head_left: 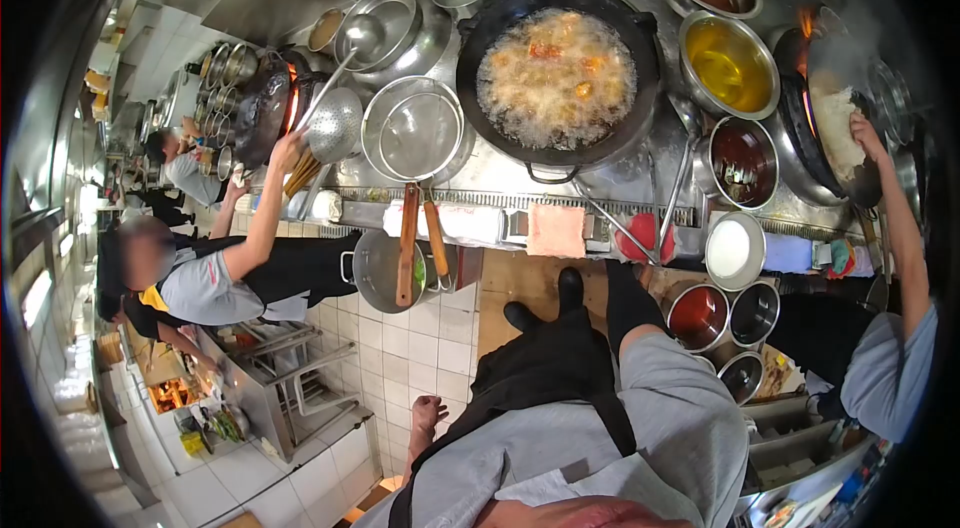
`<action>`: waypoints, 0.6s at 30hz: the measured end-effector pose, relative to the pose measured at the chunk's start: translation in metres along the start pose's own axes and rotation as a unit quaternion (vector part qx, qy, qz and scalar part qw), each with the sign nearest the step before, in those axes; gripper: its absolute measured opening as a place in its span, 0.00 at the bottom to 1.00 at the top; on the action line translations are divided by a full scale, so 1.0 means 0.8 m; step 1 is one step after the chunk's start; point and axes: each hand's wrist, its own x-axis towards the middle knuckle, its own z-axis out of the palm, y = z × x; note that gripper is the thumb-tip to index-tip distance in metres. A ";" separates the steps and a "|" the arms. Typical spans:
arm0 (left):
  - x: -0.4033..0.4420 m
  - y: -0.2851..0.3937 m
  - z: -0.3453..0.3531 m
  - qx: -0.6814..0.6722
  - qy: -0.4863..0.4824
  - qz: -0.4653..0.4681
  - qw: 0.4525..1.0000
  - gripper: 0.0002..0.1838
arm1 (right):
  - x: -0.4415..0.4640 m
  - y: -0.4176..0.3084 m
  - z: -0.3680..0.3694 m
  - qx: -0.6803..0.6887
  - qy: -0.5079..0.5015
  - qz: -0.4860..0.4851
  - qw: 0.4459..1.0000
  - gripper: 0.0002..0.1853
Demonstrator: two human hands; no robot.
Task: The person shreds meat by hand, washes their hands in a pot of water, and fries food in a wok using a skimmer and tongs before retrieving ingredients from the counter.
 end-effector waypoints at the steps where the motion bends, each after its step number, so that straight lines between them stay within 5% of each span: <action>1: 0.001 -0.003 -0.002 -0.005 -0.002 -0.003 1.000 0.10 | -0.003 0.000 0.019 -0.008 -0.004 0.000 1.000 0.12; 6: -0.021 -0.001 0.002 0.007 0.013 -0.002 1.000 0.09 | -0.009 -0.005 0.071 -0.040 -0.010 -0.005 0.999 0.11; 18: -0.034 -0.006 0.004 0.018 0.015 0.004 1.000 0.10 | 0.000 0.025 0.037 -0.122 0.032 0.021 0.992 0.11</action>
